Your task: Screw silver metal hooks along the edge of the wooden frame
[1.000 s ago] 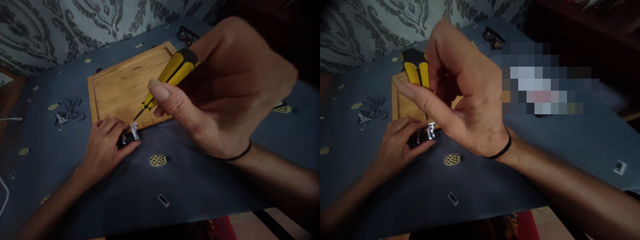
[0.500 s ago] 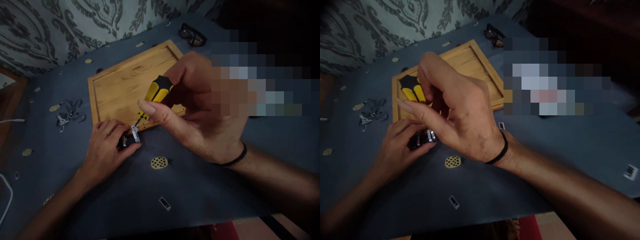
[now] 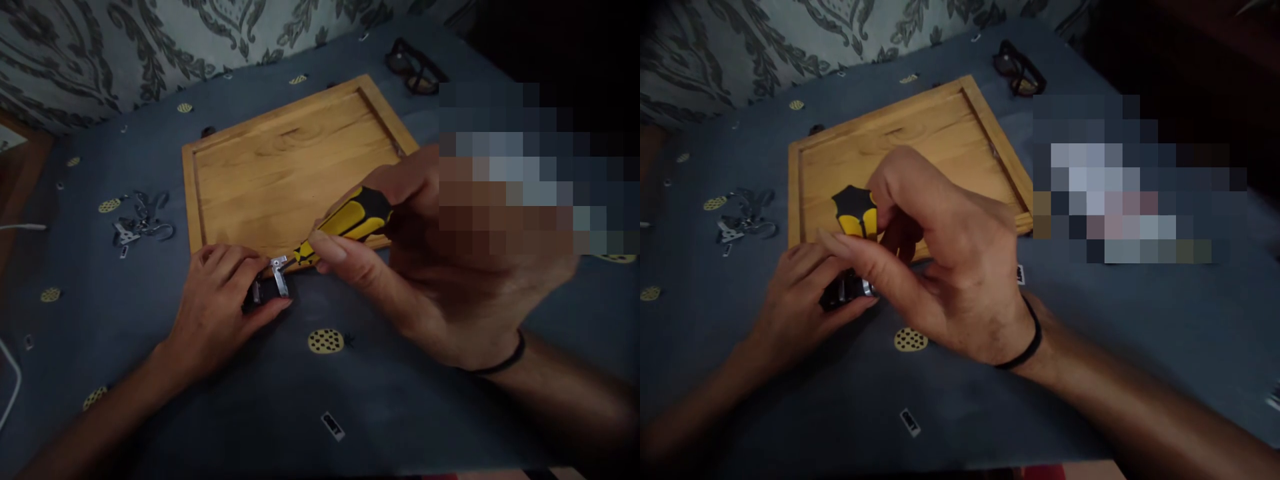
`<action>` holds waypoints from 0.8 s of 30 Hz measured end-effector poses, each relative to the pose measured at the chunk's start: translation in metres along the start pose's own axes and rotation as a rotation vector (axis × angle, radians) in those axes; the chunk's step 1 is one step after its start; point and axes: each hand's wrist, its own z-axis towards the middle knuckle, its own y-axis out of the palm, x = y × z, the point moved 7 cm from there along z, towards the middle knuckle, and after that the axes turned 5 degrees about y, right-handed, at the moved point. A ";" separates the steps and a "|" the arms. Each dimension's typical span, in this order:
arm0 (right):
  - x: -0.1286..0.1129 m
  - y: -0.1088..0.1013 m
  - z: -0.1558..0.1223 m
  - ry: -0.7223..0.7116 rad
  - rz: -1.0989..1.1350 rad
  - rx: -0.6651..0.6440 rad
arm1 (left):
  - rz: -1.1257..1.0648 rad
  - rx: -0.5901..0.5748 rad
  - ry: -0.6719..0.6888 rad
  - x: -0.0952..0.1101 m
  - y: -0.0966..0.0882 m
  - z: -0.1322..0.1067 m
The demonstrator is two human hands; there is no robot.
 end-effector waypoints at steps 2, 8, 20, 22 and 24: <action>0.002 0.003 0.002 0.021 0.012 -0.025 | -0.002 0.003 0.001 0.001 -0.001 0.000; 0.005 0.010 0.009 0.033 0.081 -0.143 | 0.002 -0.001 -0.005 0.002 -0.001 0.001; -0.005 0.013 0.003 0.010 -0.008 -0.299 | 0.025 0.078 0.036 0.002 -0.004 -0.002; -0.008 0.012 0.003 -0.019 -0.056 -0.304 | 0.028 0.080 0.025 0.002 -0.004 -0.002; -0.008 0.010 0.003 -0.023 -0.117 -0.267 | 0.025 0.067 0.015 0.001 -0.004 -0.001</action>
